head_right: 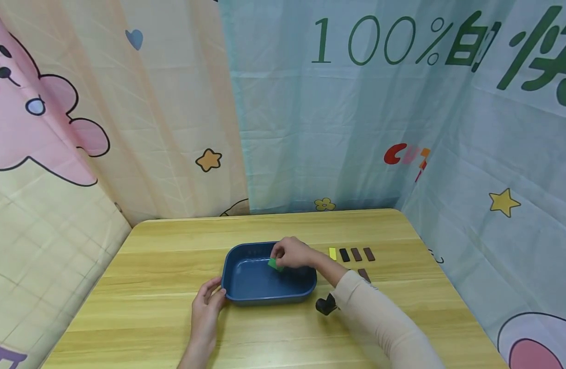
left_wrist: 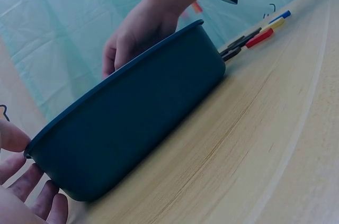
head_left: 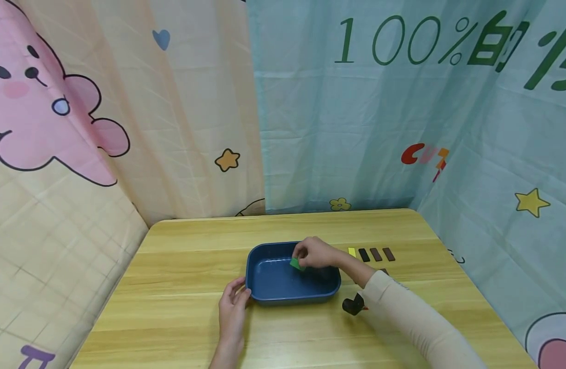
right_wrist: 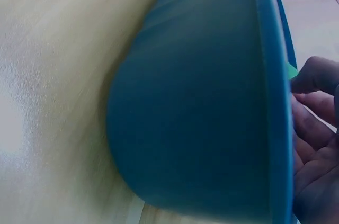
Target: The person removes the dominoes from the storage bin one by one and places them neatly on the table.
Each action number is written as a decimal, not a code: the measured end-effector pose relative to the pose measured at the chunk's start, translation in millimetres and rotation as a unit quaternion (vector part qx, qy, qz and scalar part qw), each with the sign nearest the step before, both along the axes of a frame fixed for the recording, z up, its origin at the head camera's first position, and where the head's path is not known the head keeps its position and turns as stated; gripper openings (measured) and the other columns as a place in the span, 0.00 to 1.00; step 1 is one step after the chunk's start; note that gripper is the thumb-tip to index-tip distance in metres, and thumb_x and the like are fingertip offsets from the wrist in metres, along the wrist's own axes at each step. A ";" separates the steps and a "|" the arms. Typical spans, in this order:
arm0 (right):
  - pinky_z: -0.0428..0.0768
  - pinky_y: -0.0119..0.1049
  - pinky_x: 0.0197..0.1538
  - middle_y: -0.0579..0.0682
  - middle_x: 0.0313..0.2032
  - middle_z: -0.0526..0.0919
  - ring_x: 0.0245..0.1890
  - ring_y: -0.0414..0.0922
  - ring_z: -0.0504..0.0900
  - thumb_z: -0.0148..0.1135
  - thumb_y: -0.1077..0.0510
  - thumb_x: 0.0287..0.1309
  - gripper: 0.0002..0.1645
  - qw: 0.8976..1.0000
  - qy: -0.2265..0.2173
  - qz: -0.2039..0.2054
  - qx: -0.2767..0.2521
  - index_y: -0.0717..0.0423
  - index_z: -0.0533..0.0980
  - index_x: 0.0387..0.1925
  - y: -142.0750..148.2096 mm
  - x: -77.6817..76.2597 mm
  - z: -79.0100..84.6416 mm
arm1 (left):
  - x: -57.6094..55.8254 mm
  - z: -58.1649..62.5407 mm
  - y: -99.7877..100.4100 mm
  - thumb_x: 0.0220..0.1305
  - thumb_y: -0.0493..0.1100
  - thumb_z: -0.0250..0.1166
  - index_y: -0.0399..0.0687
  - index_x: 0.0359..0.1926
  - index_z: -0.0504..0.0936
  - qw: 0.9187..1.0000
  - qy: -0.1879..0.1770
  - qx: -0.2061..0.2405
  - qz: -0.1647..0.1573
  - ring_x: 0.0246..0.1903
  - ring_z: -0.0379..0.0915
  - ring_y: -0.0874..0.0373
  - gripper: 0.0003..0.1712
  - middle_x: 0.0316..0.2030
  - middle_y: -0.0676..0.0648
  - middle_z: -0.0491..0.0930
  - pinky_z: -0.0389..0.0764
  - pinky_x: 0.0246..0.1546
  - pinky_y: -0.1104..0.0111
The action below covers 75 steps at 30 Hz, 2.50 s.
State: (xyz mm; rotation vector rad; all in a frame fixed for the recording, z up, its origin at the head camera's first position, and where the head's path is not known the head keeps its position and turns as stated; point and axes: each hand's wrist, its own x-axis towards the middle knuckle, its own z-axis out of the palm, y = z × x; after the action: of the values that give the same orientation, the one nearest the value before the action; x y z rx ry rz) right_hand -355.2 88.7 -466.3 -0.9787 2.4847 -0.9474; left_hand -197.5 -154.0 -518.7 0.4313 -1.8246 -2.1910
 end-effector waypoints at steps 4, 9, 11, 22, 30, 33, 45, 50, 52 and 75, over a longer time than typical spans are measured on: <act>0.83 0.37 0.39 0.45 0.32 0.86 0.32 0.43 0.82 0.63 0.67 0.59 0.09 0.997 -0.046 -0.021 -0.050 0.57 0.85 0.39 5.7 0.9 1.1 | 0.7 -0.3 0.1 0.71 0.28 0.60 0.29 0.61 0.74 1.000 -0.001 -0.004 -0.004 0.51 0.79 0.56 0.19 0.61 0.33 0.76 0.82 0.49 0.71; 0.83 0.39 0.41 0.47 0.34 0.86 0.35 0.46 0.82 0.62 0.68 0.61 0.11 0.991 -0.085 -0.049 -0.091 0.58 0.85 0.44 15.1 3.0 6.4 | 1.0 0.3 -0.1 0.70 0.28 0.60 0.29 0.61 0.74 1.000 -0.003 -0.003 -0.004 0.52 0.79 0.55 0.19 0.61 0.33 0.76 0.82 0.49 0.71; 0.82 0.39 0.41 0.49 0.35 0.85 0.36 0.46 0.82 0.61 0.69 0.61 0.14 0.989 -0.092 -0.056 -0.097 0.60 0.84 0.47 19.1 3.9 9.0 | 1.1 1.0 -0.1 0.70 0.28 0.60 0.29 0.61 0.74 1.000 -0.002 -0.005 -0.002 0.52 0.79 0.53 0.20 0.61 0.33 0.76 0.82 0.49 0.71; 0.80 0.39 0.39 0.49 0.39 0.84 0.36 0.47 0.79 0.59 0.68 0.64 0.16 0.988 -0.071 -0.089 -0.104 0.59 0.84 0.51 47.8 8.8 15.6 | -0.2 -0.8 -0.6 0.71 0.29 0.60 0.29 0.61 0.75 1.000 0.000 -0.004 -0.002 0.52 0.78 0.52 0.19 0.61 0.33 0.76 0.81 0.48 0.72; 0.80 0.44 0.41 0.51 0.39 0.84 0.37 0.49 0.79 0.60 0.66 0.65 0.16 0.986 -0.061 -0.113 -0.111 0.61 0.83 0.53 70.0 12.0 19.1 | -1.5 -3.4 0.4 0.71 0.28 0.60 0.29 0.61 0.74 1.000 0.001 -0.008 -0.005 0.53 0.78 0.50 0.19 0.61 0.33 0.76 0.81 0.48 0.72; 0.82 0.48 0.42 0.52 0.40 0.84 0.37 0.48 0.80 0.61 0.66 0.65 0.17 0.985 -0.059 -0.114 -0.115 0.63 0.82 0.54 76.1 12.3 17.5 | -1.2 -3.0 0.5 0.71 0.29 0.60 0.30 0.62 0.74 1.000 0.001 -0.008 -0.005 0.52 0.78 0.51 0.20 0.61 0.33 0.76 0.81 0.48 0.72; 0.81 0.57 0.41 0.58 0.43 0.84 0.37 0.50 0.80 0.58 0.66 0.69 0.17 0.979 -0.062 -0.148 -0.123 0.63 0.82 0.56 109.8 16.0 12.3 | -1.0 -2.8 0.4 0.71 0.29 0.60 0.30 0.62 0.74 1.000 0.001 -0.004 -0.008 0.53 0.78 0.51 0.20 0.62 0.33 0.75 0.82 0.47 0.72; 0.83 0.59 0.45 0.55 0.43 0.84 0.40 0.51 0.81 0.57 0.65 0.69 0.18 0.976 -0.053 -0.170 -0.128 0.65 0.81 0.57 131.2 18.9 7.4 | -0.9 -2.0 0.7 0.71 0.29 0.60 0.29 0.62 0.74 1.000 -0.002 -0.005 -0.007 0.54 0.78 0.49 0.20 0.62 0.32 0.75 0.81 0.48 0.72; 0.84 0.58 0.45 0.54 0.42 0.84 0.39 0.51 0.82 0.57 0.65 0.69 0.18 0.974 -0.053 -0.179 -0.130 0.66 0.80 0.57 138.6 20.7 6.0 | -1.0 -1.9 0.7 0.71 0.29 0.60 0.29 0.62 0.74 1.000 0.000 -0.006 -0.008 0.54 0.78 0.49 0.20 0.62 0.32 0.75 0.81 0.48 0.72; 0.85 0.41 0.41 0.55 0.41 0.82 0.38 0.48 0.80 0.58 0.65 0.69 0.19 0.956 -0.059 -0.263 -0.116 0.72 0.78 0.58 214.1 44.5 -18.4 | -1.9 -4.0 0.6 0.70 0.27 0.59 0.27 0.62 0.73 1.000 0.004 0.000 -0.007 0.51 0.79 0.52 0.20 0.61 0.30 0.75 0.82 0.46 0.72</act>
State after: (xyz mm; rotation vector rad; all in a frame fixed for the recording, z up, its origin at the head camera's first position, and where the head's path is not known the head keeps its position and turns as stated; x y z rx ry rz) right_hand -310.7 302.9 -484.7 -0.2896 2.6181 -1.4337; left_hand -199.4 -153.4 -522.8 0.4112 -1.8290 -2.1990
